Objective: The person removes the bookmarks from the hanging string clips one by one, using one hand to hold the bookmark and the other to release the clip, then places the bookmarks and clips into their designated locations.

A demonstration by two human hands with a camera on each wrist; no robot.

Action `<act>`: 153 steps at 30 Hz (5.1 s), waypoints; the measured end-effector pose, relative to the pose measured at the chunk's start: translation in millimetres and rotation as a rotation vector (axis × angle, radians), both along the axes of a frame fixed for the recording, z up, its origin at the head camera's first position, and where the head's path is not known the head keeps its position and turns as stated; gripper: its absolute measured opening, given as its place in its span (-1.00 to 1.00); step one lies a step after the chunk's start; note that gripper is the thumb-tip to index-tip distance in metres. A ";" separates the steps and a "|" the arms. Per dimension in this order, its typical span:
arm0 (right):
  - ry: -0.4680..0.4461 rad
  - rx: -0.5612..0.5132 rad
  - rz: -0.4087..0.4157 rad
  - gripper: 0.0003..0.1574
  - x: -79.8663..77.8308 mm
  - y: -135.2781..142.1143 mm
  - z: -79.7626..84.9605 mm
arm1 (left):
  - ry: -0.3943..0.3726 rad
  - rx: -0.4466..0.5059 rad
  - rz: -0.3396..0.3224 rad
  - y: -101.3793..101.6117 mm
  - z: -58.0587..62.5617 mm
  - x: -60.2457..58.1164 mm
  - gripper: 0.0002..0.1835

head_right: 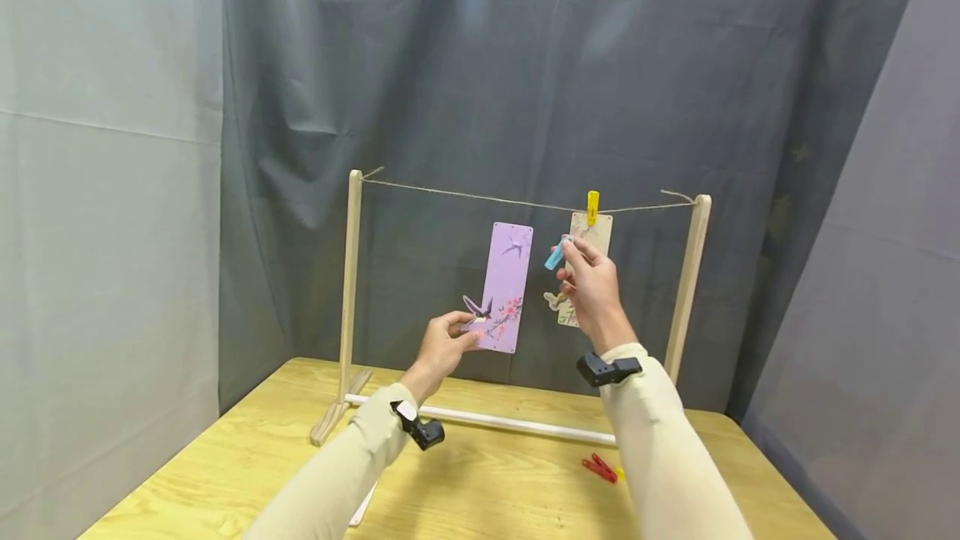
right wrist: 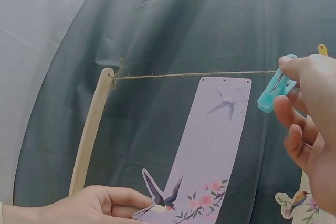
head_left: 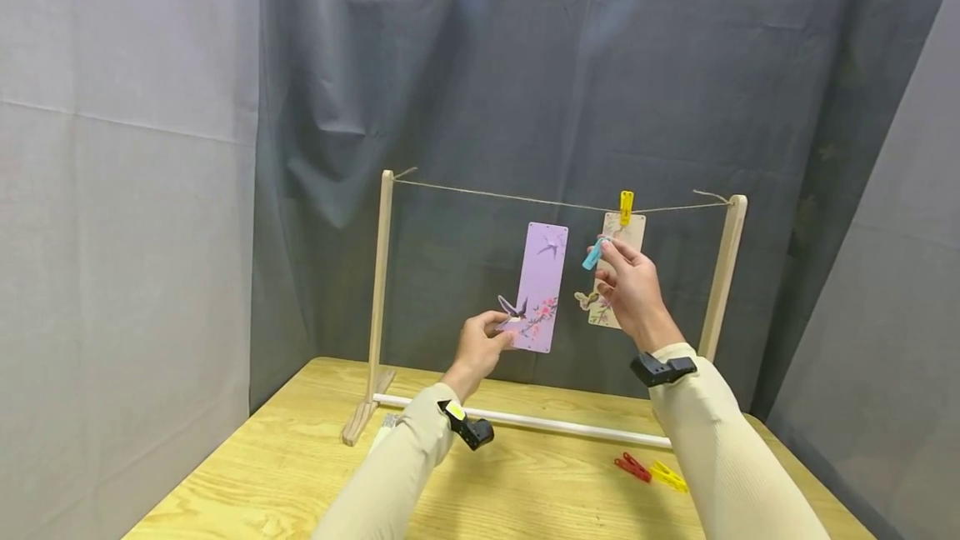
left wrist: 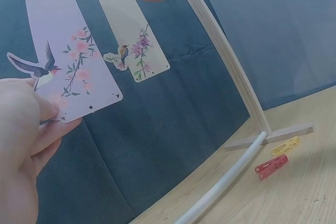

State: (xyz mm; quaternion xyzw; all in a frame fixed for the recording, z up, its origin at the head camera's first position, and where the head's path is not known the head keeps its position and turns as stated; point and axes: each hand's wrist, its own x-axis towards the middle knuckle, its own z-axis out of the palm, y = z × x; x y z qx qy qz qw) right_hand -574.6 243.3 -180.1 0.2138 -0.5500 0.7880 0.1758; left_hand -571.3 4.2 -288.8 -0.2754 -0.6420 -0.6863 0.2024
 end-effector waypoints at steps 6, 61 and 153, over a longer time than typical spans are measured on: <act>0.016 0.032 0.002 -0.63 1.5 2.2 -7.3 | -0.011 0.013 -0.040 -3.3 -15.3 -18.5 -0.70; -0.040 0.195 -0.019 -0.75 21.6 22.7 -63.3 | -0.070 -0.148 0.112 -58.4 -64.9 -3.8 -0.68; -0.450 0.560 -0.237 -0.23 40.7 101.8 -266.1 | -0.184 -0.340 0.218 -176.0 -162.4 76.6 -0.67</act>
